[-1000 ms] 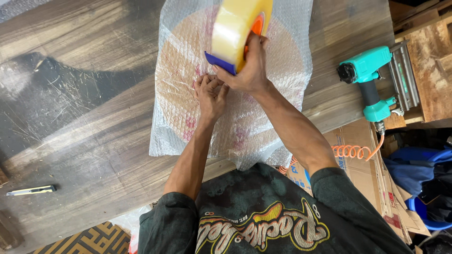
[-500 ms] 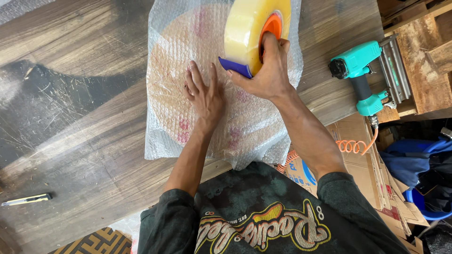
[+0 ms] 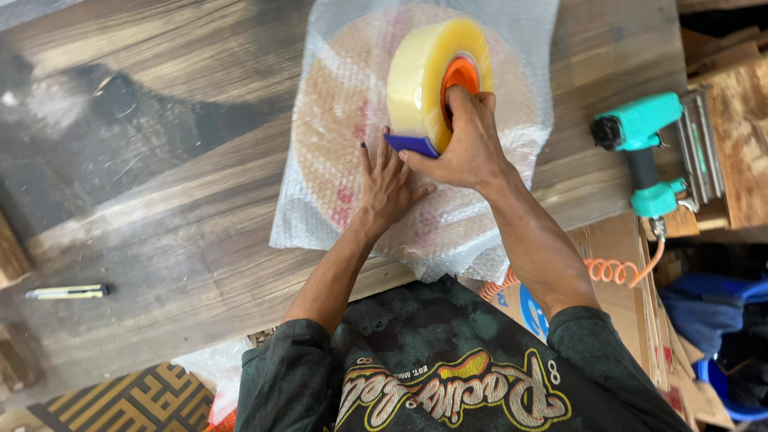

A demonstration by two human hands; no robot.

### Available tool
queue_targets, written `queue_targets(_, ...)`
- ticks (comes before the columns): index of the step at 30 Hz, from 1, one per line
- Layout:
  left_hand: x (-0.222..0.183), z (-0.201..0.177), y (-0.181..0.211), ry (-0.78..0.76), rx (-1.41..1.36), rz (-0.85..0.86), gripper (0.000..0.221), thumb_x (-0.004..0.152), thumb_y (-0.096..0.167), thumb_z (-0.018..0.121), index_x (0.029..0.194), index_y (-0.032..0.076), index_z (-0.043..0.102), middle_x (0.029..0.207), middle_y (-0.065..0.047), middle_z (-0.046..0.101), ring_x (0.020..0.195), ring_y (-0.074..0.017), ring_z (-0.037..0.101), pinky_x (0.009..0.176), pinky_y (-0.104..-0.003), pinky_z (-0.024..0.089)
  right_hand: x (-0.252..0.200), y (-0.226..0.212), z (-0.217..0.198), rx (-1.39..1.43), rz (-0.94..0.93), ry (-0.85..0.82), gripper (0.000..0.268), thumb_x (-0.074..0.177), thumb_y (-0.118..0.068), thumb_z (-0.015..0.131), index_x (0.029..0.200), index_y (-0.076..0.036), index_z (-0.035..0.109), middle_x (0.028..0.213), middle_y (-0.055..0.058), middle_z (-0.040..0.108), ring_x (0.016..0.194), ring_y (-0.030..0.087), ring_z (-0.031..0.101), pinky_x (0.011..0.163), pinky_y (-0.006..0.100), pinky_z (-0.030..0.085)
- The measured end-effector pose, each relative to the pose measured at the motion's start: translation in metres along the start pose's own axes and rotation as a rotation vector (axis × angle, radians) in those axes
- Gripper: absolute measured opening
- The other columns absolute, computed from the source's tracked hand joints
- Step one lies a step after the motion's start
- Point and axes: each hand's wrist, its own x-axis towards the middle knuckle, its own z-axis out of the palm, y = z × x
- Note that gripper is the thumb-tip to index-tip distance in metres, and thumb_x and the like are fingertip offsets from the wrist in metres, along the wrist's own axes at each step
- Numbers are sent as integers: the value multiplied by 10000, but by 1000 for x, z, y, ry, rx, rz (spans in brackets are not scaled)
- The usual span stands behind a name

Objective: The person wraps a round sign in bubble wrap and secures it with tape using a handheld tape dispenser.

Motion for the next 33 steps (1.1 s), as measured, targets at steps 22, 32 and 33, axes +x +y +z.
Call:
queue_targets(22,-282,-6,-297,737,-737,-1058,350,1011,194,563,1322,60,649,1193,-172,686,1062,-366,725,879,-461,613,33,-243,340,-284,-811,-691,729,608,-385,889,1199,-81,588,1106,122,621,1092,312,608,1028,499,308)
queue_targets(32,-323,-19,-318,767,-579,-1044,492,960,250,664,1347,-51,619,1194,-235,640,1164,-422,645,1010,-489,521,28,-286,450,-389,-769,-766,674,610,-248,868,1186,-54,577,1118,125,577,1121,322,577,1086,532,289)
queue_targets(33,-325,-24,-322,770,-577,-1048,492,960,250,664,1347,-51,619,1194,-235,640,1164,-422,645,1010,-489,521,27,-287,460,-389,-774,-767,674,610,-248,868,1186,-54,577,1118,125,577,1121,322,577,1086,532,289)
